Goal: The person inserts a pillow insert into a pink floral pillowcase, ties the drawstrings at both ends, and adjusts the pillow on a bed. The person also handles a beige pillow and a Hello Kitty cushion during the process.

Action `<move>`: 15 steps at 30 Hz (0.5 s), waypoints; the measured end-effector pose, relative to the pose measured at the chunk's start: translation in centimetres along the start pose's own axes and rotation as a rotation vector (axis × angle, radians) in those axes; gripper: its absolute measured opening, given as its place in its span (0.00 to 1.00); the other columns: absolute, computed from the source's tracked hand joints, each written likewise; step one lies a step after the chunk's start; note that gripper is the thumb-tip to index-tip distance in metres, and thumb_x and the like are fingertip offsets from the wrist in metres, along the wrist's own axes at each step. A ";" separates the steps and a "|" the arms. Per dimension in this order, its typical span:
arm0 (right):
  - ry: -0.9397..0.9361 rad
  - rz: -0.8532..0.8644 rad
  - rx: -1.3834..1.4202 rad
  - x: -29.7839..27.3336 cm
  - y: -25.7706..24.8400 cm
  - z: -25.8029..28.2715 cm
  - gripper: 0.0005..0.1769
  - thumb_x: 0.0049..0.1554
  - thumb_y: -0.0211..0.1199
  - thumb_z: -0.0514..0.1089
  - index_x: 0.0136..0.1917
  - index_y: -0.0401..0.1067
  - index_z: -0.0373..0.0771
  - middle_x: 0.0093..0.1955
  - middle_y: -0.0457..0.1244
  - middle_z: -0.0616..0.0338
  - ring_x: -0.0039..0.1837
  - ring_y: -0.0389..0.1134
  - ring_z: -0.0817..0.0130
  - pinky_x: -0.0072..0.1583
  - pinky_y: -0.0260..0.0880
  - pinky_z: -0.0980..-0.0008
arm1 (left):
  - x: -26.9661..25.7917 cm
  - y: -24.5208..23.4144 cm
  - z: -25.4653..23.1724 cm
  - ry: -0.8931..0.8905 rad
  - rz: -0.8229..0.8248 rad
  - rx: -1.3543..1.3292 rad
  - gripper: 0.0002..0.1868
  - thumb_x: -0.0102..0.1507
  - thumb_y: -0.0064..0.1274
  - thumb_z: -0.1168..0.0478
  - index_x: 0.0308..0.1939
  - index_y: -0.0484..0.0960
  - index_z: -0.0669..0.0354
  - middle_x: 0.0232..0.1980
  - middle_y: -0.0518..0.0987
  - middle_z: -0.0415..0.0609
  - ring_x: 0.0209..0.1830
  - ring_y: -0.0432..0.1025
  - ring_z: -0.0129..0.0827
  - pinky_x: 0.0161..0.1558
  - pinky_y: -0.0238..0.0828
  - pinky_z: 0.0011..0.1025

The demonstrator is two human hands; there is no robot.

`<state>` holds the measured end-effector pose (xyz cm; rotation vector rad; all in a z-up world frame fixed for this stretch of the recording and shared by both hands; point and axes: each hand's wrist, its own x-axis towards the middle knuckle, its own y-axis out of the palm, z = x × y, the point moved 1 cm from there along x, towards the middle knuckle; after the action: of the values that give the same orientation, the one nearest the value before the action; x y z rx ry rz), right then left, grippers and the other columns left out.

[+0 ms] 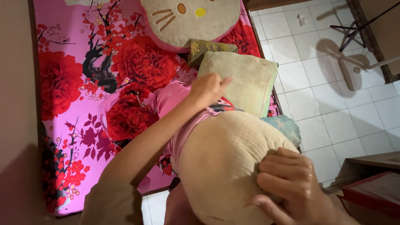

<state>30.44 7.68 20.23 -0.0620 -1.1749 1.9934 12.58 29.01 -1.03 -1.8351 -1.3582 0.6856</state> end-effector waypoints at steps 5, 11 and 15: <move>-0.227 0.023 0.081 -0.8 0.6 0.2 0.19 0.60 0.63 0.48 0.30 0.67 0.43 0.28 0.54 0.63 0.32 0.62 0.64 0.37 0.63 0.64 | 2.0 0.9 3.4 -0.054 -0.071 -0.095 0.31 0.67 0.49 0.40 0.22 0.83 0.63 0.26 0.81 0.62 0.27 0.78 0.55 0.31 0.73 0.50; -0.305 -0.069 0.058 -1.1 1.6 0.4 0.30 0.58 0.72 0.50 0.25 0.57 0.44 0.26 0.52 0.65 0.29 0.60 0.68 0.34 0.58 0.67 | 0.7 1.0 4.6 -0.017 -0.054 -0.061 0.33 0.68 0.51 0.38 0.23 0.83 0.65 0.27 0.80 0.63 0.28 0.78 0.56 0.34 0.73 0.49; -0.287 -0.084 0.048 -0.2 1.6 0.9 0.18 0.39 0.66 0.48 0.26 0.57 0.41 0.28 0.55 0.61 0.32 0.63 0.65 0.38 0.66 0.69 | 1.3 0.6 2.9 -0.150 0.418 -0.073 0.40 0.65 0.48 0.28 0.31 0.87 0.66 0.34 0.85 0.63 0.37 0.81 0.52 0.45 0.74 0.46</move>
<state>29.28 6.51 19.49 0.3024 -1.2844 1.9994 11.06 30.88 -3.24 -2.1912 -1.1078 1.0156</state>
